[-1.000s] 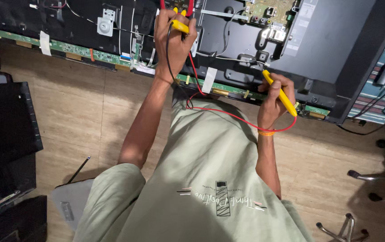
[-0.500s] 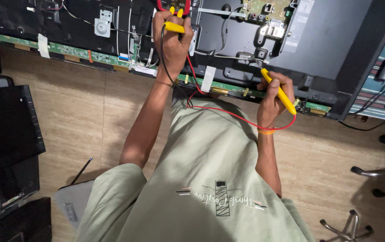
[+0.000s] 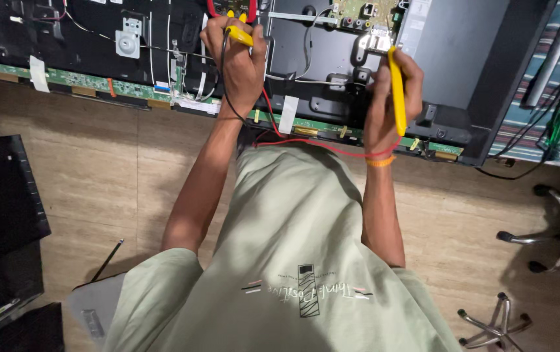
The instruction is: The person uses a multimeter with yellow-handled probes to test points on the mainboard of a disassembled television lying face-down on a workbench. They move the probes between different components and connectors on the board, reposition the multimeter, and briefly handle a small black component before resuming probing.
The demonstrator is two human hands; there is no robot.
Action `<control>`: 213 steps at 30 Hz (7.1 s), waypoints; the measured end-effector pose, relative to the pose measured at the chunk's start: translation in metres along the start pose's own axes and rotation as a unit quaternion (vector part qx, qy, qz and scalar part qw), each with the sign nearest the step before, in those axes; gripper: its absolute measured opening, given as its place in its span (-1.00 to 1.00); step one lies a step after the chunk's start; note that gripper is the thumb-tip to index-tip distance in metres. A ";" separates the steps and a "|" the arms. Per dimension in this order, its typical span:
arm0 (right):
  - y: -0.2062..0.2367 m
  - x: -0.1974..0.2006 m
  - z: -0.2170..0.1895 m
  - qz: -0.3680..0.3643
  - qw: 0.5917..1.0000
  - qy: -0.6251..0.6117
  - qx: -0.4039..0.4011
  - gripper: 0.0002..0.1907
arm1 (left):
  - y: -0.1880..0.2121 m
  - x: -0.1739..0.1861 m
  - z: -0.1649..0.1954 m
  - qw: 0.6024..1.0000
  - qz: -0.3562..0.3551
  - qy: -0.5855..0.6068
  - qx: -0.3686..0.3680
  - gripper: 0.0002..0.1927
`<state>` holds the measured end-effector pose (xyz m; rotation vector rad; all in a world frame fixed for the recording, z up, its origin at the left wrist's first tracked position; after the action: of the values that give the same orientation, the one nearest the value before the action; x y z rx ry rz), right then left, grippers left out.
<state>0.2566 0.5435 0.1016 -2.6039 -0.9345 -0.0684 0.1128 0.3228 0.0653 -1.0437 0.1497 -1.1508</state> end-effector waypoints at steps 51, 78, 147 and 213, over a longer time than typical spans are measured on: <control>-0.049 -0.074 0.029 -0.001 0.971 0.089 0.220 -0.89 | 0.001 -0.004 -0.011 0.999 0.004 0.022 0.050 -0.78; -0.045 -0.072 0.034 0.000 0.988 0.028 0.154 -0.83 | 0.002 -0.003 -0.010 0.998 0.007 0.030 0.049 -0.78; -0.044 -0.072 0.025 -0.013 0.973 0.082 0.217 -0.90 | 0.006 -0.003 -0.010 0.998 0.010 0.039 0.044 -0.79; -0.056 -0.076 0.022 0.070 0.997 0.021 0.029 -0.81 | 0.002 -0.002 -0.009 0.997 0.010 0.036 0.063 -0.82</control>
<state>0.1610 0.5457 0.0869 -2.5946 -0.7273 -0.0578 0.1081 0.3190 0.0579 -0.8885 0.1414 -1.1654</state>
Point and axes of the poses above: each hand's wrist, its own y-axis away from the middle knuckle, its own x-axis out of the back of the hand, z = x × y, the point moved 1 cm from there along -y, towards the middle knuckle, and after that the axes turned 12 degrees about z, right-handed, at the moved point
